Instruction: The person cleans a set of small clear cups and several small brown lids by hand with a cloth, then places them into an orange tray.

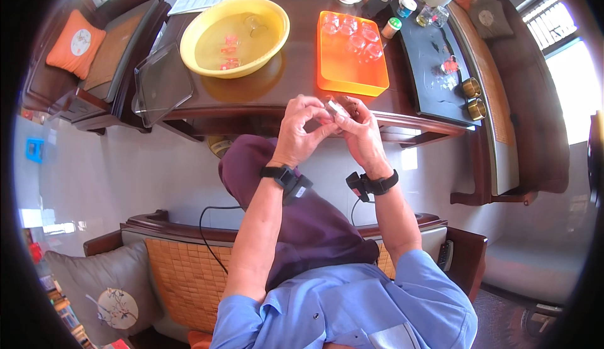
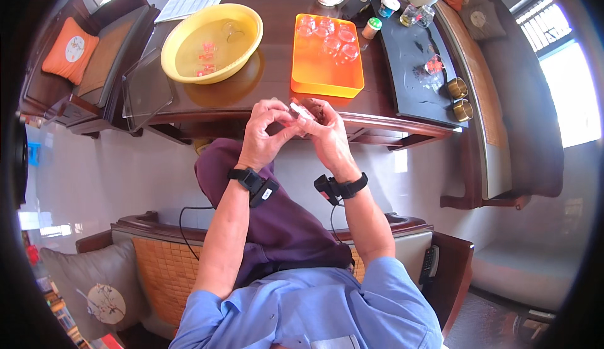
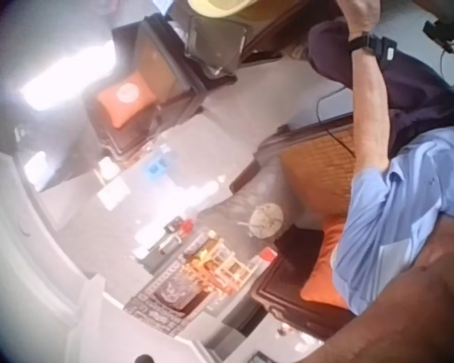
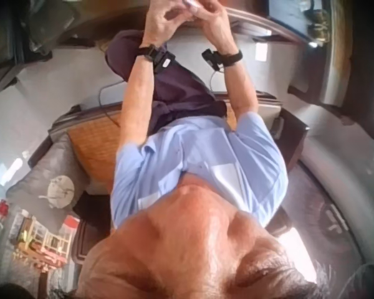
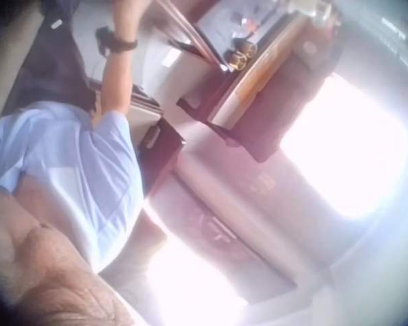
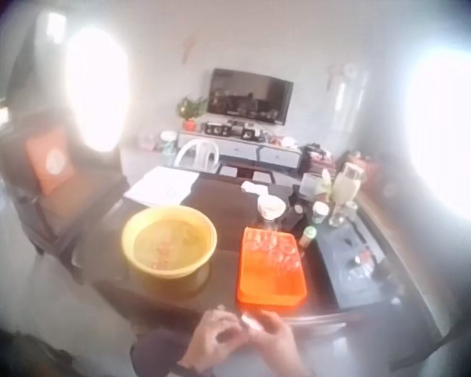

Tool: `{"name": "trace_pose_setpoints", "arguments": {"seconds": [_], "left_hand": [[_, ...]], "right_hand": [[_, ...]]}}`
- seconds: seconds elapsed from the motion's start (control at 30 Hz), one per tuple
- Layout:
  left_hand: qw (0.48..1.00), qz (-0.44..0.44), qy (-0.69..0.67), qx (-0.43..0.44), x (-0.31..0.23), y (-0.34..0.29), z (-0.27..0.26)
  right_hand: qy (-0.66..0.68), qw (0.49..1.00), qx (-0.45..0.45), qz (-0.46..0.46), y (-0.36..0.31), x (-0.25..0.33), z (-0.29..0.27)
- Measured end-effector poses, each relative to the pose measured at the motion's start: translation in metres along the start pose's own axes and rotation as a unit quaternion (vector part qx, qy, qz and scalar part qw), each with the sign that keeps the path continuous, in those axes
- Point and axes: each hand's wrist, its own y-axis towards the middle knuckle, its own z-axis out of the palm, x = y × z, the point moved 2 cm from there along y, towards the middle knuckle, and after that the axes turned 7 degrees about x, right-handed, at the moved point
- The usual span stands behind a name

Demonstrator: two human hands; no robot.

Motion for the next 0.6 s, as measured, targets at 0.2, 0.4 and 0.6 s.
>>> {"name": "trace_pose_setpoints", "arguments": {"seconds": [0.2, 0.4, 0.6], "left_hand": [[0.986, -0.058, -0.142, 0.063, 0.002, -0.004, -0.002], [0.926, -0.159, -0.306, 0.152, 0.014, -0.005, 0.003], [0.928, -0.199, -0.303, 0.087, 0.019, -0.01, 0.006]], "right_hand": [[-0.096, 0.995, 0.014, -0.026, 0.003, 0.021, 0.007], [-0.247, 0.965, -0.015, -0.086, -0.009, 0.006, -0.003], [-0.541, 0.796, -0.054, -0.264, -0.016, -0.011, 0.006]]}}
